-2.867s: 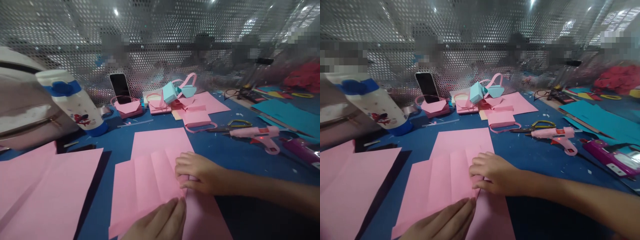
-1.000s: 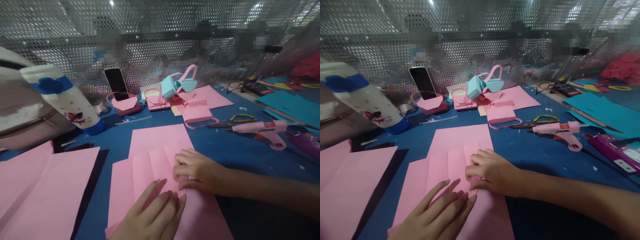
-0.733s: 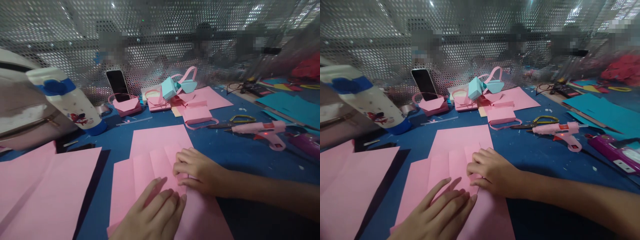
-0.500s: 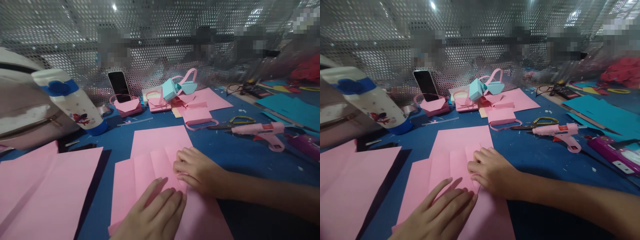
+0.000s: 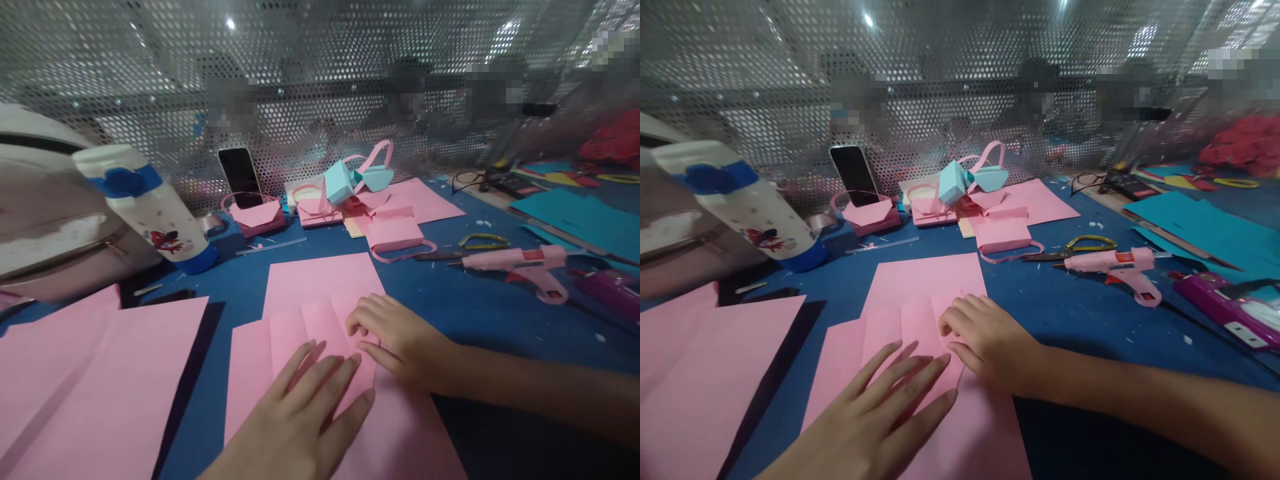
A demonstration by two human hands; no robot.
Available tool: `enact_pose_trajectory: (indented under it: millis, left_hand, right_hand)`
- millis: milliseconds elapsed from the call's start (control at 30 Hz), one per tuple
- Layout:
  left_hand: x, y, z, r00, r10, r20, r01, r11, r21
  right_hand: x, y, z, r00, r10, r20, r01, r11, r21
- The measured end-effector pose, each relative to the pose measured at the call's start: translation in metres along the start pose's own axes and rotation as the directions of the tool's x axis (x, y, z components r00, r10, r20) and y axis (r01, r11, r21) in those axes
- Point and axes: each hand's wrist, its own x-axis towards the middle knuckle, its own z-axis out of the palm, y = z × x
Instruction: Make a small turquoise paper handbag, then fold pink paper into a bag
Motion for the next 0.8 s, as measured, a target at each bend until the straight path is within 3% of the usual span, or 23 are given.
enact_pose_trajectory:
  millis: [133,333,400,600,800]
  left_hand:
    - [0.000,-0.010,-0.002,0.998,0.028,0.052,-0.023,0.996,-0.087]
    - [0.002,-0.020,-0.004,0.997,0.052,0.061,-0.045,0.994,-0.102]
    - [0.002,-0.020,-0.004,0.997,0.048,0.052,-0.042,0.994,-0.101]
    - [0.000,-0.015,-0.003,0.999,-0.035,0.020,0.037,0.993,-0.111]
    - [-0.002,-0.015,0.001,1.000,-0.030,-0.005,0.030,0.999,-0.037]
  right_hand:
    - [-0.007,0.006,-0.008,0.994,-0.109,-0.007,0.109,0.990,0.092]
    - [-0.026,0.010,-0.011,0.952,-0.296,0.078,0.296,0.955,0.006]
    - [-0.025,0.010,-0.010,0.961,-0.265,0.080,0.264,0.964,0.017]
    - [-0.009,0.011,-0.012,0.997,0.027,0.072,-0.046,0.962,0.269]
    - [0.009,0.018,-0.012,0.986,-0.042,0.164,-0.021,0.929,0.369]
